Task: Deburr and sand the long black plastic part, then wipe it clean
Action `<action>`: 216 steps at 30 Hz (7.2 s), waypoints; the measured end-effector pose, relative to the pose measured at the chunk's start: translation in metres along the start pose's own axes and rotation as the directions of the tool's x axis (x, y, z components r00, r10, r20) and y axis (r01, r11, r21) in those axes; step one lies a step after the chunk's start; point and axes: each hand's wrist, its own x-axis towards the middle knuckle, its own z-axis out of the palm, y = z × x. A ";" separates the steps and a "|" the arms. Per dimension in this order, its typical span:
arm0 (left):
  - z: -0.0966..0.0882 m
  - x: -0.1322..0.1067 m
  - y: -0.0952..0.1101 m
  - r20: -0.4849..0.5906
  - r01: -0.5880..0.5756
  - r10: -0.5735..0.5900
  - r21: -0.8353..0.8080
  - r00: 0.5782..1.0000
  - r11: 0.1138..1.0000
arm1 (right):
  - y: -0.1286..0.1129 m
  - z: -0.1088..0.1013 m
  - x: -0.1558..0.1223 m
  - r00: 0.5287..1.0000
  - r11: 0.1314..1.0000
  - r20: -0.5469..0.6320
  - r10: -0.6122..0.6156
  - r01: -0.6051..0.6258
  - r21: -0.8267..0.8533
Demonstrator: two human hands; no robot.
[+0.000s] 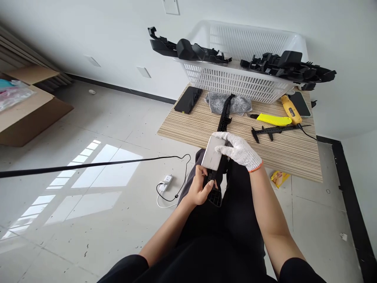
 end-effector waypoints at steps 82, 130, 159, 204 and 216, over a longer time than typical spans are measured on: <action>-0.005 0.005 -0.001 0.061 -0.259 0.252 0.282 0.966 0.924 | 0.007 0.003 -0.008 0.936 0.995 -0.351 0.024 0.010 0.096; -0.004 0.005 0.000 0.235 -0.418 0.346 0.492 0.908 0.764 | -0.001 0.005 -0.014 0.975 0.999 -0.218 -0.041 0.038 -0.017; 0.005 0.003 0.006 0.044 -0.299 0.327 0.535 0.944 0.790 | 0.004 0.000 -0.015 0.940 0.995 -0.342 -0.014 -0.021 -0.099; 0.001 0.003 0.006 0.082 -0.300 0.297 0.460 0.951 0.835 | 0.011 -0.001 -0.016 0.944 0.998 -0.327 -0.051 0.038 -0.045; 0.000 0.001 0.003 0.099 -0.314 0.307 0.497 0.947 0.809 | 0.008 0.002 -0.013 0.917 1.000 -0.399 -0.020 0.018 -0.009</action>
